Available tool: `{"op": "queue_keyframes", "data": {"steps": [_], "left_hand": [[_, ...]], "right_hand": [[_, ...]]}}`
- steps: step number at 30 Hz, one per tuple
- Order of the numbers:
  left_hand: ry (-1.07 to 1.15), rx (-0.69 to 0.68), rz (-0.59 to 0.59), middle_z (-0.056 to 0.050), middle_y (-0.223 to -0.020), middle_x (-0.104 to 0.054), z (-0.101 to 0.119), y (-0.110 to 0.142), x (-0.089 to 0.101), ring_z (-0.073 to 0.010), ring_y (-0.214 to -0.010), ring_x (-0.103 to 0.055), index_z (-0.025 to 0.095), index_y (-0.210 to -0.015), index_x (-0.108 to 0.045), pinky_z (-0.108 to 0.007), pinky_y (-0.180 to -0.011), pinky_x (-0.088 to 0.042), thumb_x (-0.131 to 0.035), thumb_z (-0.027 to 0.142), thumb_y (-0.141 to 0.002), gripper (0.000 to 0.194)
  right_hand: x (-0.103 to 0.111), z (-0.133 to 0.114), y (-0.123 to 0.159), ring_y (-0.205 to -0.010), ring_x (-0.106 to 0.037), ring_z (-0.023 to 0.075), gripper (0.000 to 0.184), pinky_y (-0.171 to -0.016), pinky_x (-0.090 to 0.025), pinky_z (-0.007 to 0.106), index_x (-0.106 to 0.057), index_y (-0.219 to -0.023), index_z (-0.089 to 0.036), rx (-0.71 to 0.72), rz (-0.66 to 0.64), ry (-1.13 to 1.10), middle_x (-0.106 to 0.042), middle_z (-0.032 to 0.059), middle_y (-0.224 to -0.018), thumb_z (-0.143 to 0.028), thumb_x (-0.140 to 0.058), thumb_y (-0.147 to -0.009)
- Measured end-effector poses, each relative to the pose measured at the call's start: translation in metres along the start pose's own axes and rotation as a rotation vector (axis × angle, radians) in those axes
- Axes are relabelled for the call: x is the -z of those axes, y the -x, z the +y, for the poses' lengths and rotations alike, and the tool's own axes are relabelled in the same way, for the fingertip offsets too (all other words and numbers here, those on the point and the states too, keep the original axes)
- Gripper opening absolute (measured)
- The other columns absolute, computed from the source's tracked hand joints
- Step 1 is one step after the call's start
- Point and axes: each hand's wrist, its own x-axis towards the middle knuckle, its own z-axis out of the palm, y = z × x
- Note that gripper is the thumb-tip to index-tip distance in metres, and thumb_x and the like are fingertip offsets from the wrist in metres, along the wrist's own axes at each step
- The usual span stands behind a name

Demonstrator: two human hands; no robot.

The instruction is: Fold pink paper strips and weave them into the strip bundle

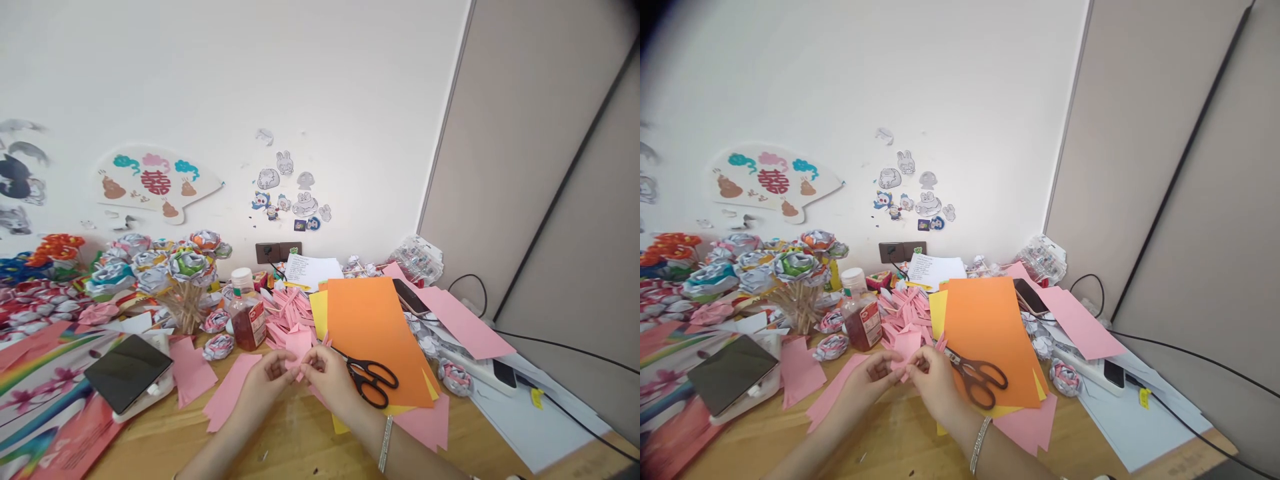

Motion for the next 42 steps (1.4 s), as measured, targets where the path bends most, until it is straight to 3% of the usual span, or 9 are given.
{"op": "queue_keyframes", "data": {"steps": [6, 13, 16, 20, 25, 30, 36, 39, 42], "left_hand": [[0.119, 0.074, -0.066, 0.006, -0.050, -0.052, -0.003, -0.002, -0.001, -0.0117, -0.050, -0.050, 0.017, -0.075, -0.054, -0.021, -0.048, -0.036, -0.066, 0.035, -0.052, 0.032], [0.087, 0.035, -0.059, 0.005, -0.057, -0.054, 0.003, 0.004, -0.003, -0.0106, -0.052, -0.047, 0.017, -0.073, -0.058, -0.021, -0.049, -0.035, -0.061, 0.023, -0.054, 0.020], [0.050, 0.015, 0.004, 0.006, -0.056, -0.052, 0.005, 0.004, -0.001, -0.0106, -0.052, -0.047, 0.017, -0.073, -0.056, -0.021, -0.050, -0.035, -0.060, 0.021, -0.055, 0.019], [0.035, -0.018, 0.076, 0.008, -0.054, -0.047, 0.001, 0.001, 0.004, -0.0112, -0.051, -0.047, 0.018, -0.076, -0.055, -0.022, -0.049, -0.036, -0.061, 0.027, -0.055, 0.023], [0.010, -0.022, 0.085, 0.008, -0.052, -0.044, -0.003, 0.000, 0.005, -0.0102, -0.048, -0.044, 0.018, -0.077, -0.055, -0.021, -0.047, -0.035, -0.061, 0.030, -0.057, 0.025], [0.067, -0.015, -0.011, 0.006, -0.055, -0.048, -0.001, 0.002, 0.004, -0.0104, -0.049, -0.045, 0.016, -0.083, -0.056, -0.021, -0.048, -0.037, -0.060, 0.029, -0.060, 0.027], [0.000, -0.080, -0.140, -0.003, -0.080, -0.061, 0.001, -0.001, 0.010, -0.0125, -0.057, -0.050, 0.016, -0.090, -0.060, -0.022, -0.053, -0.040, -0.059, 0.035, -0.064, 0.033], [-0.064, -0.109, -0.118, -0.001, -0.071, -0.061, 0.001, -0.002, 0.012, -0.0112, -0.050, -0.047, 0.016, -0.089, -0.060, -0.022, -0.048, -0.038, -0.060, 0.038, -0.063, 0.034], [-0.061, -0.053, -0.114, 0.003, -0.057, -0.056, 0.002, -0.001, 0.010, -0.0108, -0.043, -0.047, 0.014, -0.092, -0.057, -0.022, -0.044, -0.037, -0.059, 0.038, -0.063, 0.037]], "right_hand": [[-0.004, 0.003, 0.001, -0.050, -0.052, 0.0110, 0.018, -0.045, -0.040, 0.020, -0.049, -0.082, -0.018, -0.068, 0.036, -0.123, -0.046, -0.0057, -0.057, -0.017, -0.054, -0.065], [-0.004, -0.001, 0.007, -0.054, -0.051, 0.0113, 0.020, -0.049, -0.040, 0.020, -0.051, -0.088, -0.019, -0.013, 0.030, 0.082, -0.044, -0.0049, -0.059, -0.014, -0.048, -0.068], [-0.003, -0.004, 0.008, -0.056, -0.051, 0.0119, 0.024, -0.051, -0.041, 0.022, -0.050, -0.099, -0.021, 0.012, -0.015, 0.114, -0.049, -0.0029, -0.063, -0.019, -0.045, -0.075], [-0.003, -0.003, 0.008, -0.057, -0.054, 0.0130, 0.039, -0.054, -0.043, 0.025, -0.038, -0.115, -0.023, -0.024, -0.139, -0.003, -0.054, -0.0015, -0.064, -0.026, -0.047, -0.077], [-0.007, 0.000, 0.009, -0.054, -0.055, 0.0122, 0.045, -0.056, -0.043, 0.025, -0.036, -0.117, -0.023, -0.009, -0.198, -0.084, -0.052, -0.0046, -0.057, -0.026, -0.052, -0.075], [-0.004, -0.007, 0.009, -0.048, -0.053, 0.0104, 0.051, -0.050, -0.042, 0.022, -0.033, -0.116, -0.018, -0.052, -0.238, -0.192, -0.054, -0.0057, -0.054, -0.029, -0.055, -0.072], [-0.001, -0.006, 0.006, -0.040, -0.049, 0.0084, 0.047, -0.043, -0.039, 0.019, -0.036, -0.110, -0.017, -0.073, -0.300, -0.226, -0.054, -0.0069, -0.049, -0.024, -0.056, -0.068], [-0.001, -0.005, 0.005, -0.038, -0.047, 0.0078, 0.051, -0.042, -0.038, 0.019, -0.034, -0.114, -0.018, -0.083, -0.300, -0.214, -0.054, -0.0069, -0.048, -0.021, -0.055, -0.068], [0.000, -0.005, 0.004, -0.038, -0.046, 0.0078, 0.055, -0.042, -0.037, 0.018, -0.031, -0.118, -0.019, -0.089, -0.307, -0.220, -0.053, -0.0073, -0.048, -0.018, -0.054, -0.068]]}}
